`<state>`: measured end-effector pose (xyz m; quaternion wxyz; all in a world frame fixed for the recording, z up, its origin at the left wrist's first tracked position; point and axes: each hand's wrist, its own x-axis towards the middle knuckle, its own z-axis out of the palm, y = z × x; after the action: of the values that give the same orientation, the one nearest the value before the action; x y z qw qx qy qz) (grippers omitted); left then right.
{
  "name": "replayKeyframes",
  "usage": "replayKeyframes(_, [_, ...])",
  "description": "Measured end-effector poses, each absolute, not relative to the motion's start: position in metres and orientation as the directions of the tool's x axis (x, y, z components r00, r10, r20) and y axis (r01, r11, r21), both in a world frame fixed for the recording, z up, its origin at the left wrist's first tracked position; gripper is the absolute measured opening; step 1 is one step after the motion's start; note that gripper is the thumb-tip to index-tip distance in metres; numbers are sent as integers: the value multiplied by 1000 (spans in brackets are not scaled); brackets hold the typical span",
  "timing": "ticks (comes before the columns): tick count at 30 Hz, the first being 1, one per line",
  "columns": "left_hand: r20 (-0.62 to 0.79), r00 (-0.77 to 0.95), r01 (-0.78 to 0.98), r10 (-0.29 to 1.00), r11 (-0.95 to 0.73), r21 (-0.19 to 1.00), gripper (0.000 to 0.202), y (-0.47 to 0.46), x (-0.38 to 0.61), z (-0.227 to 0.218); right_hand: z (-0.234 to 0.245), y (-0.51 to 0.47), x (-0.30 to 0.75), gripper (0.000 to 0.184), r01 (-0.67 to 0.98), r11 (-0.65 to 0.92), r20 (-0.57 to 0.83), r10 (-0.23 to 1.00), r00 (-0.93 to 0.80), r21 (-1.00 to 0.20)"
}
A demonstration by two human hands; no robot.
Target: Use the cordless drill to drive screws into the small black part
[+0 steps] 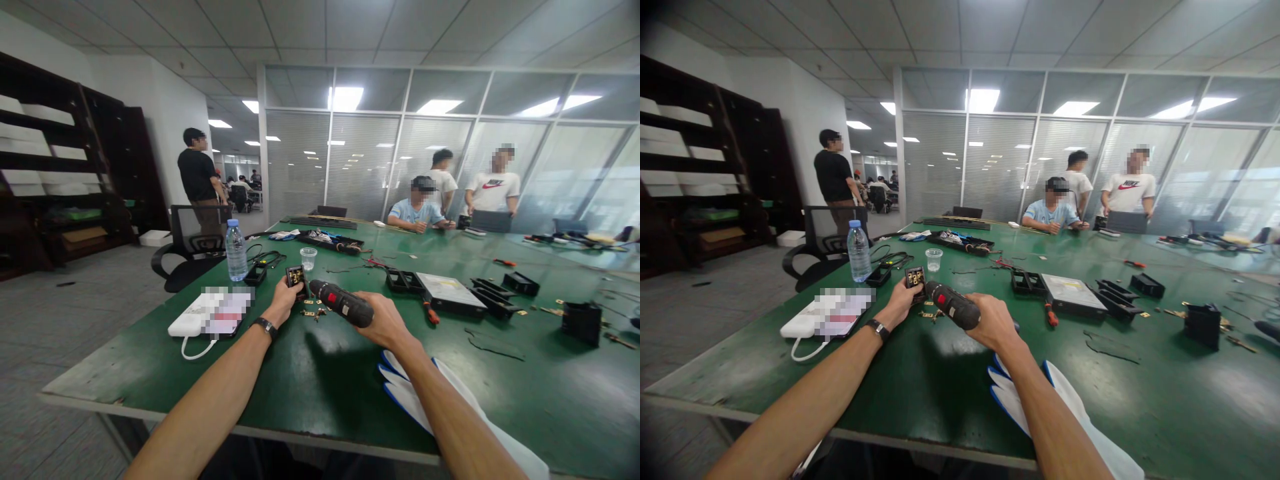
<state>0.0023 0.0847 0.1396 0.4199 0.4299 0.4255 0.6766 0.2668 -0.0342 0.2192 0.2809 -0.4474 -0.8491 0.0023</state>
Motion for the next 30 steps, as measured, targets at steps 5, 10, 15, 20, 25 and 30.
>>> replayKeyframes(5, [217,-272,-201,937,-276,940,47,85,2,139,221,-35,265,21,782,578,427,783,-451,-233])
replayKeyframes(10, [258,-271,-152,927,-306,940,43,80,3,143,219,-34,265,22,772,572,445,788,-425,-276])
replayKeyframes(15, [336,-305,-9,891,-356,935,39,75,6,146,216,-34,266,17,782,503,436,836,-333,-367])
replayKeyframes(20, [306,-310,-70,900,-343,937,39,75,8,147,222,-36,266,18,797,540,417,812,-409,-270])
replayKeyframes(25, [308,-312,-69,899,-345,936,37,74,7,147,223,-36,266,21,793,556,418,800,-430,-249])
replayKeyframes(30, [357,-316,11,879,-372,928,39,75,5,147,218,-33,266,15,788,516,402,835,-375,-336])
